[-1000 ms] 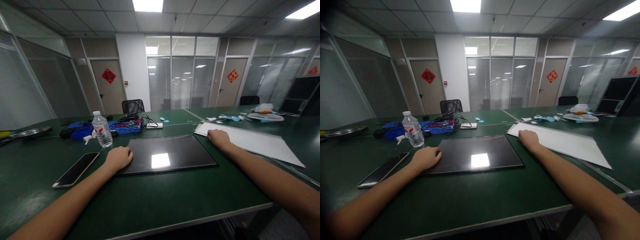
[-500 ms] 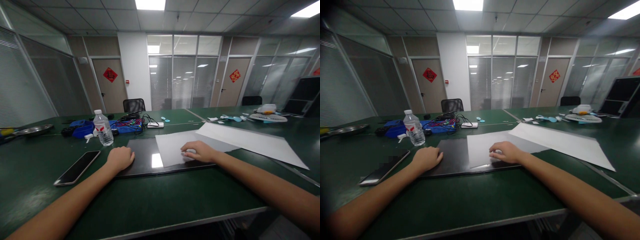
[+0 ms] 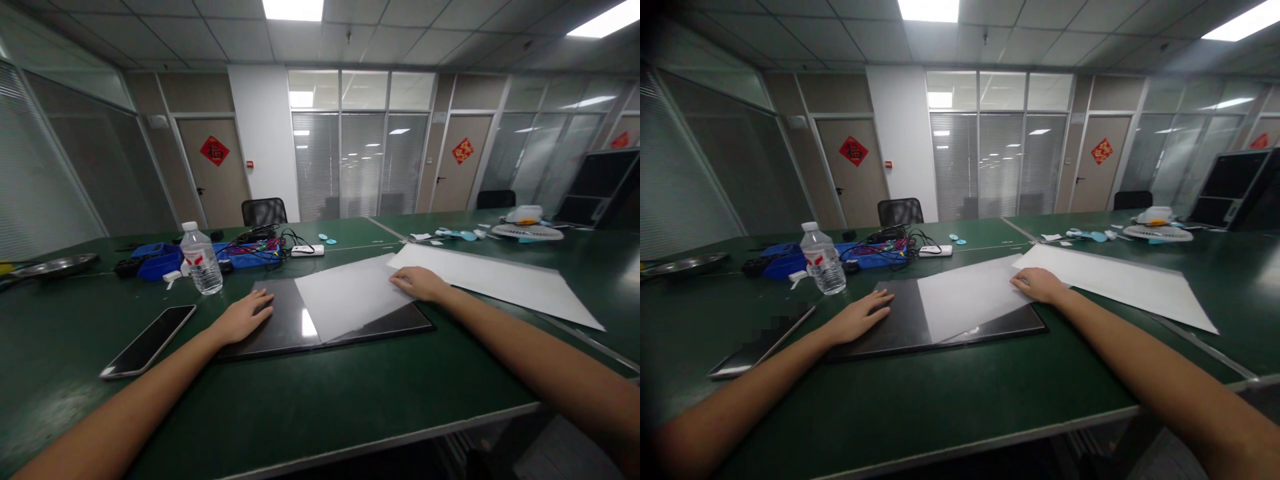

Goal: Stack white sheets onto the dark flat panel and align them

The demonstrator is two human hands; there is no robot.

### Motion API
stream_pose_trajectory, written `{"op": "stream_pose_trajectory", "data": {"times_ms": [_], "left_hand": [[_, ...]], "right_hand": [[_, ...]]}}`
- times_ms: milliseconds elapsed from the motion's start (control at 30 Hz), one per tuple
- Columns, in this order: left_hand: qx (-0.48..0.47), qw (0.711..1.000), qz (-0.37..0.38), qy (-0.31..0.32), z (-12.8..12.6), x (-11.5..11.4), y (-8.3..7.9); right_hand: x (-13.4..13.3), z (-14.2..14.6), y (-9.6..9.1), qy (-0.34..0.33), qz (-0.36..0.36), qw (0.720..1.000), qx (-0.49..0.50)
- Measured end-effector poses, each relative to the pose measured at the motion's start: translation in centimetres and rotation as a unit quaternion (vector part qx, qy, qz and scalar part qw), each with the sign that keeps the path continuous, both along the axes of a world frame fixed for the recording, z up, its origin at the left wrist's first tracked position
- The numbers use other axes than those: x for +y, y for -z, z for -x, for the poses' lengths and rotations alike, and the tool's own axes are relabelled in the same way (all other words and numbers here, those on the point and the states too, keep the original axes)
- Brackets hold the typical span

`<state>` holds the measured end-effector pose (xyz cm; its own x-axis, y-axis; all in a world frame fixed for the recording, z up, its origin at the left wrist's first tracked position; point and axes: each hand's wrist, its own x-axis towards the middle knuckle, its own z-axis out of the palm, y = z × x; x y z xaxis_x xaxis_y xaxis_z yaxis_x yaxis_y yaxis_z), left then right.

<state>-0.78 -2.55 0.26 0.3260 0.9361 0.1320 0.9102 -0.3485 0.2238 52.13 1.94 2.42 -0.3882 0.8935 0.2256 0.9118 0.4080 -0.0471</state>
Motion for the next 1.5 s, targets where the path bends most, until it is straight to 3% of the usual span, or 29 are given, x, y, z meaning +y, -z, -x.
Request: {"op": "stream_pose_trajectory", "data": {"times_ms": [300, 533, 633, 733, 867, 967, 1233, 1400, 1500], "left_hand": [[-0.073, 0.997, -0.018, -0.022, 0.1, 0.3, 0.6], [-0.029, 0.999, -0.012, -0.009, 0.3, 0.6, 0.3], [-0.005, 1.000, 0.000, 0.001, 0.4, 0.8, 0.2], [0.013, 1.000, 0.001, -0.009, 0.3, 0.8, 0.0], [0.021, 0.999, 0.004, -0.042, 0.3, 0.6, -0.1], [0.002, 0.999, 0.002, -0.053, 0.2, 0.4, -0.3], [-0.056, 0.995, -0.036, -0.076, 0.0, 0.0, -0.6], [-0.072, 0.994, -0.045, -0.076, 0.4, 0.4, -0.2], [-0.050, 0.994, -0.050, -0.080, 0.5, 0.5, -0.2]], "right_hand": [[-3.7, 5.8, -0.6, -0.148, -0.041, 0.988, -0.022], [-5.4, 7.7, -0.9, -0.236, -0.018, 0.971, 0.032], [-4.4, 6.7, -0.6, -0.164, -0.064, 0.984, 0.036], [-3.0, 4.9, -0.4, -0.017, -0.114, 0.993, -0.002], [-1.8, 2.8, -0.6, 0.176, -0.096, 0.978, -0.059], [-1.6, 2.5, -0.5, 0.214, -0.065, 0.973, -0.060], [-1.6, 2.6, -0.1, 0.133, -0.030, 0.991, -0.009], [-0.2, 0.4, 0.4, -0.014, 0.010, 0.998, 0.062], [1.3, -1.6, 0.9, -0.032, 0.000, 0.997, 0.064]]}}
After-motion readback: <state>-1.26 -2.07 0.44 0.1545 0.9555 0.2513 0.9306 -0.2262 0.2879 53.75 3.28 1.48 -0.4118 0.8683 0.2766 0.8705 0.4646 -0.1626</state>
